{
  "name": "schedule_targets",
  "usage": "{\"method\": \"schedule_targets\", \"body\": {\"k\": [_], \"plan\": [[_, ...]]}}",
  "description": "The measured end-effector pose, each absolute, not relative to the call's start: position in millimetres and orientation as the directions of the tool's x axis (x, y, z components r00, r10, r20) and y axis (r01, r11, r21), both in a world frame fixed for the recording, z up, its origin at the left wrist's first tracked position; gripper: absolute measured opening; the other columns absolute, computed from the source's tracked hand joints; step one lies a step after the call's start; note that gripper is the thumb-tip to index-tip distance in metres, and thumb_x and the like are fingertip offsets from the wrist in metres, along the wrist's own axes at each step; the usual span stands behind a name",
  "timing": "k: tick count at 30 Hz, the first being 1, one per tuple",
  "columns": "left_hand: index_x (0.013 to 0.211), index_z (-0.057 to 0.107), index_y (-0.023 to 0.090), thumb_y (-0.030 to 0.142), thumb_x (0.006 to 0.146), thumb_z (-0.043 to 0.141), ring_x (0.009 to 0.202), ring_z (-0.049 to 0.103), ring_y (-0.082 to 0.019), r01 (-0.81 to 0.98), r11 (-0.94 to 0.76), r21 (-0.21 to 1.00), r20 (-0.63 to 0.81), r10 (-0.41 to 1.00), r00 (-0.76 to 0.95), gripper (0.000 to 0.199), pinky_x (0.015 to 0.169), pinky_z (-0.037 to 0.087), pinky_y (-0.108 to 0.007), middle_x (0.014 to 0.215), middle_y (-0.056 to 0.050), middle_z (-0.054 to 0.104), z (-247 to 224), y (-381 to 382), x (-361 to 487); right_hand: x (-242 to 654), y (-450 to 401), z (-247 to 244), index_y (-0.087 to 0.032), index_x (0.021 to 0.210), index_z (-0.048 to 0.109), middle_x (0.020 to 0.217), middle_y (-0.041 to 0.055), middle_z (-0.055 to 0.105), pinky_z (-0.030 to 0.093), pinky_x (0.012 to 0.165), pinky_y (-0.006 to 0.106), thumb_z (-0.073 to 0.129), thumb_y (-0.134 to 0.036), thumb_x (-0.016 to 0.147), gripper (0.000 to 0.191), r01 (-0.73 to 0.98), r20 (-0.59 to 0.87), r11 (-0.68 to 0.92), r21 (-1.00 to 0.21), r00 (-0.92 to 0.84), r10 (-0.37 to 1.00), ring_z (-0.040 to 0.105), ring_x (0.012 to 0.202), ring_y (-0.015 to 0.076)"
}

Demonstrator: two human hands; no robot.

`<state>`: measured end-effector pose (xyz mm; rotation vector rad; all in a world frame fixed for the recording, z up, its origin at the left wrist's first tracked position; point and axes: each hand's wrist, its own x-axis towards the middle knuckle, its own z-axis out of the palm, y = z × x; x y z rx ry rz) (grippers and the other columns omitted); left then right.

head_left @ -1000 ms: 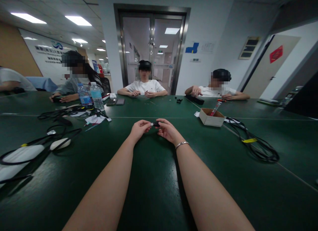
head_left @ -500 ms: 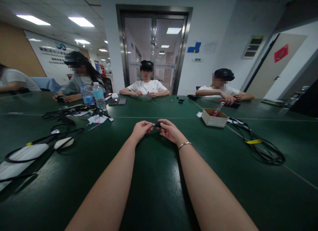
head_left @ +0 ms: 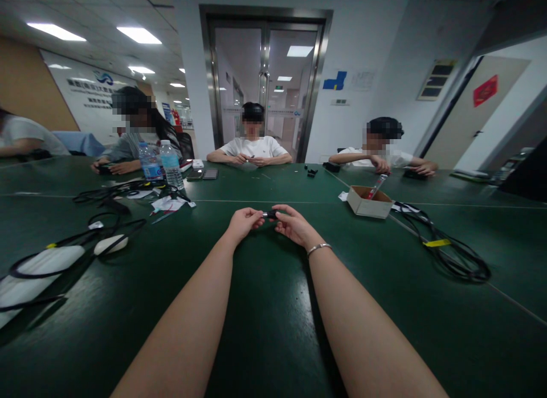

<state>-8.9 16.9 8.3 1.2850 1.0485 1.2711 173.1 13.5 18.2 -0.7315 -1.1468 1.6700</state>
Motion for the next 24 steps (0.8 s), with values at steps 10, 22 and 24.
{"method": "schedule_targets", "body": {"k": [10, 22, 24], "plan": [[0.068, 0.060, 0.012, 0.054, 0.066, 0.072, 0.052, 0.053, -0.009, -0.001, -0.121, 0.993, 0.121, 0.991, 0.053, 0.044, 0.054, 0.041, -0.022, 0.063, -0.005, 0.063, 10.0, 15.8, -8.7, 174.0, 14.1, 16.9, -0.021, 0.095, 0.061, 0.073, -0.0020, 0.060, 0.054, 0.059, 0.023, 0.074, -0.014, 0.072, 0.027, -0.355, 0.052, -0.098, -0.930, -0.389, 0.920, 0.052, 0.052, 0.0070], [0.065, 0.059, 0.014, 0.061, 0.066, 0.067, 0.049, 0.048, -0.009, 0.075, -0.122, 0.990, 0.119, 0.992, 0.038, 0.048, 0.048, 0.037, -0.022, 0.057, -0.003, 0.059, 10.0, 16.1, -9.5, 175.2, 12.1, 17.8, -0.021, 0.094, 0.062, 0.070, -0.0036, 0.057, 0.055, 0.063, 0.024, 0.076, -0.014, 0.071, 0.028, -0.343, 0.061, -0.092, -0.935, -0.411, 0.909, 0.053, 0.055, 0.0074], [0.065, 0.059, 0.013, 0.061, 0.067, 0.066, 0.048, 0.047, -0.009, 0.088, -0.131, 0.987, 0.128, 0.991, 0.039, 0.048, 0.047, 0.036, -0.022, 0.056, -0.003, 0.058, 10.1, 16.1, -9.4, 175.3, 12.4, 17.6, -0.021, 0.095, 0.062, 0.069, -0.0039, 0.056, 0.055, 0.064, 0.025, 0.076, -0.014, 0.071, 0.029, -0.342, 0.061, -0.093, -0.935, -0.415, 0.908, 0.053, 0.055, 0.0076]]}}
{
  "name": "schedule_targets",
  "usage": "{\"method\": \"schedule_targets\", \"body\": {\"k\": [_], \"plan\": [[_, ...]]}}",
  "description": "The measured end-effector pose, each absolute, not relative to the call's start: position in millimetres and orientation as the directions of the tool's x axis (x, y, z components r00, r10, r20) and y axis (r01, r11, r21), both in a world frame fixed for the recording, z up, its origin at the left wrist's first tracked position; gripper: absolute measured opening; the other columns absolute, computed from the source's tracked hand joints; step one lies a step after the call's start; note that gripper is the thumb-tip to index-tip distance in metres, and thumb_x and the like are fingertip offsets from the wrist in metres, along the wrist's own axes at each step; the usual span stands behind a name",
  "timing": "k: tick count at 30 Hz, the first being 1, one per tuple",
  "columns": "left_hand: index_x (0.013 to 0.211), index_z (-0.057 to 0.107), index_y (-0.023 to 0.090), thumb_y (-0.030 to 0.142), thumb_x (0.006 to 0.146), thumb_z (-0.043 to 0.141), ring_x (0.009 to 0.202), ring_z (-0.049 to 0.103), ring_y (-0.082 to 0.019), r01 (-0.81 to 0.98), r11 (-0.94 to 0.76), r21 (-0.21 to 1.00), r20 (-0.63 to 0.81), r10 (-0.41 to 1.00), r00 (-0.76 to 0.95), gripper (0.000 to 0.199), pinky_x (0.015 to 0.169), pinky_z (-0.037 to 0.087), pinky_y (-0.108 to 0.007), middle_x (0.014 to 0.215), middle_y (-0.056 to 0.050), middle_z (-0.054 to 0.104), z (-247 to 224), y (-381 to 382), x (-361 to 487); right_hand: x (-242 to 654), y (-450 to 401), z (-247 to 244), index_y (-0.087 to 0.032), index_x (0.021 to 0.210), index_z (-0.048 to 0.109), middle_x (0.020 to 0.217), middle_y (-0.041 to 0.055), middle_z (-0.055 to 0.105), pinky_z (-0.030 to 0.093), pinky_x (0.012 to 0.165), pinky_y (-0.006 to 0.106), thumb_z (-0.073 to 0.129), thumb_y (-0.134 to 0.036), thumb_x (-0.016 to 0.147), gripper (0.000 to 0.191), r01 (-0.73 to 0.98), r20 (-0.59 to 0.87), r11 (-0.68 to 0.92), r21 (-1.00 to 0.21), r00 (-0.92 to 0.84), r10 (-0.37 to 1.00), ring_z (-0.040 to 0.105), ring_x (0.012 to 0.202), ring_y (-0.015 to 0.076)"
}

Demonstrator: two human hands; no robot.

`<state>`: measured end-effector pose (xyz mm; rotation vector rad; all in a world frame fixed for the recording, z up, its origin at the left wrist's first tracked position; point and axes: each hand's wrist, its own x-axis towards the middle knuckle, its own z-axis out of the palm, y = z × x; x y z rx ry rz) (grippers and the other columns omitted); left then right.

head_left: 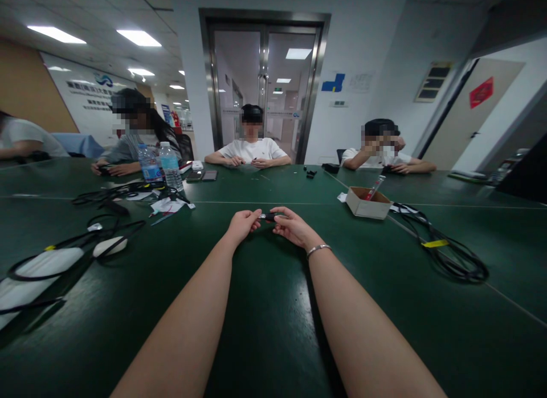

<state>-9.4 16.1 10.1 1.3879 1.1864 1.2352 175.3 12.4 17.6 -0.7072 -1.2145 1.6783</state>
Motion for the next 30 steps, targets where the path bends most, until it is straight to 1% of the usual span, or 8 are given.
{"method": "schedule_targets", "body": {"k": [4, 8, 12, 15, 22, 27, 30], "plan": [[0.065, 0.059, 0.013, 0.061, 0.070, 0.062, 0.045, 0.045, -0.009, 0.126, -0.146, 0.981, 0.143, 0.989, 0.031, 0.048, 0.046, 0.034, -0.022, 0.053, -0.002, 0.055, 10.0, 16.3, -8.8, 175.1, 13.0, 17.0, -0.020, 0.096, 0.062, 0.070, -0.0031, 0.057, 0.055, 0.064, 0.025, 0.077, -0.016, 0.070, 0.030, -0.337, 0.067, -0.089, -0.937, -0.424, 0.903, 0.054, 0.056, 0.0082], [0.062, 0.058, 0.015, 0.062, 0.073, 0.057, 0.043, 0.043, -0.009, 0.177, -0.167, 0.970, 0.166, 0.986, 0.022, 0.048, 0.045, 0.032, -0.022, 0.049, -0.001, 0.052, 9.4, 16.2, -8.6, 174.6, 12.4, 16.8, -0.021, 0.095, 0.062, 0.067, -0.0045, 0.055, 0.055, 0.065, 0.026, 0.078, -0.017, 0.068, 0.031, -0.334, 0.070, -0.089, -0.938, -0.437, 0.897, 0.053, 0.055, 0.0081], [0.055, 0.055, 0.016, 0.061, 0.076, 0.051, 0.041, 0.043, -0.010, 0.257, -0.188, 0.948, 0.189, 0.982, 0.019, 0.050, 0.047, 0.032, -0.023, 0.045, 0.001, 0.049, 11.3, 13.5, -8.2, 174.9, 11.0, 17.5, -0.021, 0.095, 0.062, 0.068, -0.0046, 0.055, 0.054, 0.068, 0.027, 0.079, -0.018, 0.068, 0.032, -0.333, 0.078, -0.090, -0.939, -0.459, 0.885, 0.053, 0.057, 0.0083], [0.051, 0.052, 0.017, 0.059, 0.079, 0.047, 0.039, 0.041, -0.011, 0.290, -0.169, 0.942, 0.171, 0.985, 0.019, 0.050, 0.049, 0.032, -0.024, 0.041, 0.001, 0.045, 13.6, 11.5, -7.7, 175.5, 10.5, 17.9, -0.021, 0.096, 0.062, 0.068, -0.0044, 0.054, 0.054, 0.069, 0.028, 0.079, -0.019, 0.068, 0.033, -0.331, 0.084, -0.088, -0.939, -0.472, 0.877, 0.053, 0.057, 0.0087], [0.049, 0.048, 0.019, 0.057, 0.082, 0.044, 0.038, 0.040, -0.011, 0.260, -0.158, 0.952, 0.151, 0.987, 0.049, 0.050, 0.048, 0.031, -0.025, 0.040, 0.002, 0.044, 9.1, 17.0, -8.6, 176.5, 11.6, 16.5, -0.021, 0.095, 0.062, 0.074, -0.0037, 0.056, 0.053, 0.070, 0.028, 0.079, -0.019, 0.068, 0.032, -0.348, 0.127, -0.070, -0.935, -0.512, 0.850, 0.053, 0.058, 0.0083], [0.050, 0.046, 0.019, 0.055, 0.083, 0.043, 0.039, 0.040, -0.011, 0.220, -0.144, 0.965, 0.133, 0.989, 0.064, 0.049, 0.048, 0.032, -0.025, 0.042, 0.002, 0.044, 8.8, 17.3, -8.6, 176.7, 11.4, 16.9, -0.020, 0.096, 0.062, 0.073, -0.0029, 0.056, 0.053, 0.072, 0.029, 0.079, -0.017, 0.067, 0.034, -0.336, 0.111, -0.086, -0.938, -0.526, 0.843, 0.054, 0.059, 0.0086], [0.051, 0.046, 0.019, 0.056, 0.083, 0.042, 0.039, 0.040, -0.011, 0.220, -0.159, 0.962, 0.149, 0.987, 0.060, 0.049, 0.048, 0.031, -0.025, 0.042, 0.002, 0.044, 8.7, 17.2, -8.4, 176.6, 11.1, 17.8, -0.020, 0.096, 0.062, 0.076, -0.0026, 0.057, 0.053, 0.071, 0.029, 0.079, -0.016, 0.067, 0.033, -0.340, 0.116, -0.085, -0.936, -0.528, 0.841, 0.054, 0.058, 0.0083]]}}
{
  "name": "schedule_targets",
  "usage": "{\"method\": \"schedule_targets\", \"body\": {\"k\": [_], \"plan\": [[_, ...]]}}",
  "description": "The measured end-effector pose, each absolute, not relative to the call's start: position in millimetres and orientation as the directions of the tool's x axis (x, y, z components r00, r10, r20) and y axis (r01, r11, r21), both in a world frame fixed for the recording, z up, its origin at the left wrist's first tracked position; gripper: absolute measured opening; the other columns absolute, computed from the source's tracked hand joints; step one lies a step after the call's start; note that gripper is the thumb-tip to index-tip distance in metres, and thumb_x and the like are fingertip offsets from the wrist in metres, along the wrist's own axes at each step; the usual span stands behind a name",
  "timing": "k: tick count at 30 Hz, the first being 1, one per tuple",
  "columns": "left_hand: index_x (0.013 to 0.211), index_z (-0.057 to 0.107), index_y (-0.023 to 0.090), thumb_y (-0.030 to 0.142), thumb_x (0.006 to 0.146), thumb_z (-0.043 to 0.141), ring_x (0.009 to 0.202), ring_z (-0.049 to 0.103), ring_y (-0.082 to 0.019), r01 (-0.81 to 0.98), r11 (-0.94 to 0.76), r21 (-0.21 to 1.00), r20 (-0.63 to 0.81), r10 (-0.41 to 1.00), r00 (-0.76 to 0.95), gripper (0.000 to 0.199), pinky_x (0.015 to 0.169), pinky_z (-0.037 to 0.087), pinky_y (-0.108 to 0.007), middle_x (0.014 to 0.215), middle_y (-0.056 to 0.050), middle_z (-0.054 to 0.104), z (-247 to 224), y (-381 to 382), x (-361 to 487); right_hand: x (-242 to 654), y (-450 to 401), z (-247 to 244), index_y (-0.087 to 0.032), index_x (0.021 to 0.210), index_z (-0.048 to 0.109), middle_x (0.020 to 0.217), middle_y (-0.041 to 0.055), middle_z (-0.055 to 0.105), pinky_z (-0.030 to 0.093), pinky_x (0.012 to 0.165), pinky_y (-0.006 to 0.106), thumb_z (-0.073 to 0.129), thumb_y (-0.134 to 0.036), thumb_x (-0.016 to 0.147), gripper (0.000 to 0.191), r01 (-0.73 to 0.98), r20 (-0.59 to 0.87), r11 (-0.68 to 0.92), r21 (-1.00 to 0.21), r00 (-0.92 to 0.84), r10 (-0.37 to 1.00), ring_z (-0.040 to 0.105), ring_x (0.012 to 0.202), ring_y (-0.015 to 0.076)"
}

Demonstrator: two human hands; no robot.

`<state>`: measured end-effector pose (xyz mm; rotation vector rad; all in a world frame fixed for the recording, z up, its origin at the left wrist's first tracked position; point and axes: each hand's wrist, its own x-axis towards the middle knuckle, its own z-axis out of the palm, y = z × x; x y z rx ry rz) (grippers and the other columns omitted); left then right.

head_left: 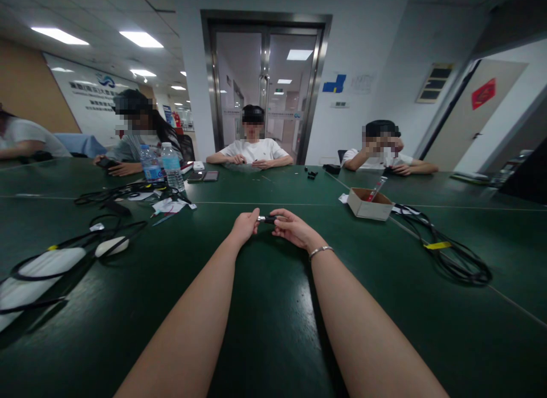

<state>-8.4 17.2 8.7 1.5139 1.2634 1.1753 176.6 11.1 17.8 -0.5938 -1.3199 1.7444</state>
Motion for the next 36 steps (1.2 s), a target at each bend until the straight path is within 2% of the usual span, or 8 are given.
{"method": "schedule_targets", "body": {"k": [8, 14, 22, 31, 36], "plan": [[0.052, 0.046, 0.018, 0.058, 0.083, 0.039, 0.039, 0.040, -0.010, 0.252, -0.164, 0.954, 0.151, 0.986, 0.072, 0.051, 0.046, 0.031, -0.024, 0.042, 0.002, 0.045, 6.4, 19.9, -8.8, 176.5, 13.9, 15.4, -0.020, 0.098, 0.062, 0.072, -0.0029, 0.058, 0.054, 0.070, 0.029, 0.080, -0.018, 0.068, 0.035, -0.342, 0.095, -0.098, -0.934, -0.505, 0.858, 0.055, 0.058, 0.0088], [0.054, 0.047, 0.017, 0.056, 0.083, 0.041, 0.039, 0.039, -0.009, 0.266, -0.156, 0.951, 0.139, 0.987, 0.082, 0.049, 0.046, 0.031, -0.023, 0.043, 0.002, 0.046, 11.1, 14.1, -6.5, 175.7, 12.9, 17.4, -0.018, 0.104, 0.060, 0.077, 0.0032, 0.065, 0.054, 0.066, 0.025, 0.075, -0.021, 0.076, 0.032, -0.336, 0.050, -0.136, -0.932, -0.490, 0.870, 0.059, 0.061, 0.0105], [0.059, 0.049, 0.016, 0.060, 0.080, 0.046, 0.043, 0.046, -0.009, 0.234, -0.186, 0.954, 0.159, 0.979, 0.128, 0.049, 0.048, 0.034, -0.022, 0.049, 0.001, 0.052, 9.9, 13.2, -3.6, 172.5, 13.6, 18.4, -0.017, 0.096, 0.062, 0.057, -0.0033, 0.054, 0.054, 0.061, 0.025, 0.072, -0.027, 0.082, 0.020, -0.375, 0.022, -0.154, -0.914, -0.426, 0.905, 0.050, 0.048, 0.0078], [0.067, 0.052, 0.015, 0.065, 0.074, 0.052, 0.049, 0.049, -0.009, 0.154, -0.168, 0.974, 0.148, 0.980, 0.131, 0.050, 0.049, 0.036, -0.022, 0.057, -0.001, 0.056, 10.4, 12.7, -1.3, 169.7, 11.3, 21.1, -0.016, 0.094, 0.060, 0.055, -0.0035, 0.051, 0.054, 0.061, 0.026, 0.061, -0.023, 0.090, 0.007, -0.383, -0.028, -0.175, -0.907, -0.358, 0.933, 0.048, 0.046, 0.0078], [0.074, 0.054, 0.015, 0.059, 0.078, 0.050, 0.050, 0.049, -0.009, 0.116, -0.138, 0.984, 0.122, 0.983, 0.136, 0.044, 0.048, 0.036, -0.021, 0.059, -0.001, 0.056, 11.9, 11.5, 1.1, 169.3, 11.7, 21.5, -0.017, 0.092, 0.060, 0.056, -0.0030, 0.052, 0.055, 0.062, 0.027, 0.057, -0.021, 0.092, 0.005, -0.397, -0.046, -0.177, -0.900, -0.319, 0.947, 0.052, 0.050, 0.0093]]}}
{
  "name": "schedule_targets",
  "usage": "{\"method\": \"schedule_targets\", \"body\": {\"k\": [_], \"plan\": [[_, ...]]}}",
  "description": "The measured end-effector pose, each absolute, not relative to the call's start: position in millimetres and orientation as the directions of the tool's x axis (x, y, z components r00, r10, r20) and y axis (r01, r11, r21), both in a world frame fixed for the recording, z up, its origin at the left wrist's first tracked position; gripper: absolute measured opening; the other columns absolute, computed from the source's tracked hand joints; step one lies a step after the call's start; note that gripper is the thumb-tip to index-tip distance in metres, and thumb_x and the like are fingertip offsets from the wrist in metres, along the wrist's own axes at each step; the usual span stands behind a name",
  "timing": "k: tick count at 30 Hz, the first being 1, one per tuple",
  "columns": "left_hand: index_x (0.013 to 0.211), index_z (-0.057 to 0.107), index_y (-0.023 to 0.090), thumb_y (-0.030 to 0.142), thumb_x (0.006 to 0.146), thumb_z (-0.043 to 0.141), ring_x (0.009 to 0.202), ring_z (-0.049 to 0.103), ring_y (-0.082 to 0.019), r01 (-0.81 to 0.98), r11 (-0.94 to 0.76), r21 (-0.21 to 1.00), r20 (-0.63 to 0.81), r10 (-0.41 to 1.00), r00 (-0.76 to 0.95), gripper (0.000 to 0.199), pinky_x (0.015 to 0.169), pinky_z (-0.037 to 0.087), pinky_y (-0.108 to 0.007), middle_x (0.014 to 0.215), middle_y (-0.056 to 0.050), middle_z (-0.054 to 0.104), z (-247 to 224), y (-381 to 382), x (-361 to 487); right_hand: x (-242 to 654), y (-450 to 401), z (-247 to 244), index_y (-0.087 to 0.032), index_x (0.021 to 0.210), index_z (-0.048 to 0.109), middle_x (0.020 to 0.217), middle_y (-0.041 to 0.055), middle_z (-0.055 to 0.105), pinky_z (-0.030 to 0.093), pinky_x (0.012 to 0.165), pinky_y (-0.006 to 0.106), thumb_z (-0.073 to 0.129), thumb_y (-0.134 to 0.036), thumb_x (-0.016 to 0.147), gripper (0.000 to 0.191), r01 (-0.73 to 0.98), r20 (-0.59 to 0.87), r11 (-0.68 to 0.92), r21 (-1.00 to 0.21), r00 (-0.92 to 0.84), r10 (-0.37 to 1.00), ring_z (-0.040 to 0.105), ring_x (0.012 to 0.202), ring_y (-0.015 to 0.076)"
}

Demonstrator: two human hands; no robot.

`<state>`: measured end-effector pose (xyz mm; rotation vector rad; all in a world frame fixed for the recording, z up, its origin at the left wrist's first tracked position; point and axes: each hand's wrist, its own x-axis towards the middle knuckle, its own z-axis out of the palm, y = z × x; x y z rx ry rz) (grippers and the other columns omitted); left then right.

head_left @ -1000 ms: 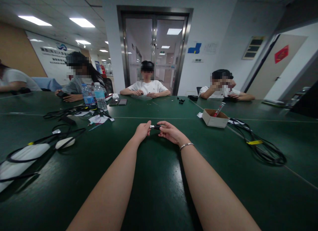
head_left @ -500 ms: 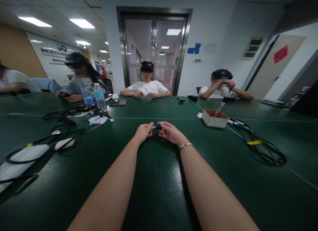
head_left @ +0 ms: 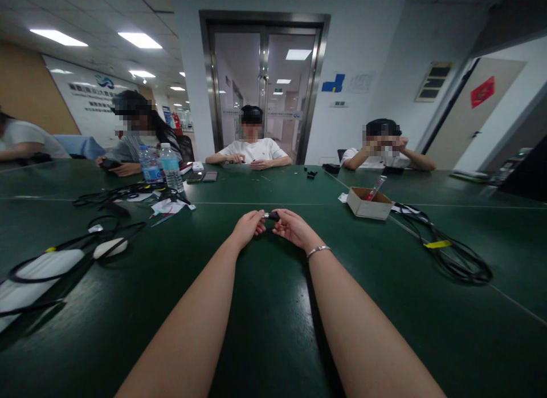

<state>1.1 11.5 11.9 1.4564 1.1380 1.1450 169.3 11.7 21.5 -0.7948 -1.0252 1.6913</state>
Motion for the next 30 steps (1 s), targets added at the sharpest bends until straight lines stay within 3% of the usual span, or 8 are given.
{"method": "schedule_targets", "body": {"k": [11, 23, 30], "plan": [[0.060, 0.048, 0.016, 0.052, 0.082, 0.046, 0.044, 0.044, -0.008, 0.188, -0.162, 0.969, 0.122, 0.970, 0.209, 0.042, 0.048, 0.034, -0.022, 0.051, 0.000, 0.053, 15.9, 9.1, -2.0, 171.9, 12.7, 18.5, -0.018, 0.096, 0.063, 0.062, -0.0010, 0.057, 0.055, 0.064, 0.027, 0.065, -0.020, 0.086, 0.010, -0.383, 0.025, -0.137, -0.913, -0.389, 0.921, 0.052, 0.050, 0.0088], [0.056, 0.048, 0.017, 0.057, 0.080, 0.048, 0.042, 0.042, -0.009, 0.218, -0.113, 0.969, 0.081, 0.985, 0.150, 0.047, 0.046, 0.033, -0.022, 0.046, -0.001, 0.051, 21.2, 5.8, -5.7, 173.5, 10.7, 19.7, -0.020, 0.100, 0.062, 0.084, 0.0025, 0.065, 0.056, 0.070, 0.029, 0.070, -0.014, 0.079, 0.023, -0.353, 0.046, -0.119, -0.928, -0.426, 0.903, 0.056, 0.057, 0.0081], [0.053, 0.047, 0.017, 0.053, 0.082, 0.045, 0.040, 0.040, -0.008, 0.234, -0.096, 0.967, 0.064, 0.988, 0.142, 0.046, 0.046, 0.032, -0.022, 0.044, 0.000, 0.049, 20.4, 7.4, -5.2, 174.4, 11.3, 18.4, -0.021, 0.097, 0.064, 0.071, -0.0034, 0.056, 0.056, 0.071, 0.032, 0.075, -0.014, 0.073, 0.027, -0.360, 0.090, -0.086, -0.929, -0.444, 0.891, 0.055, 0.058, 0.0093]]}}
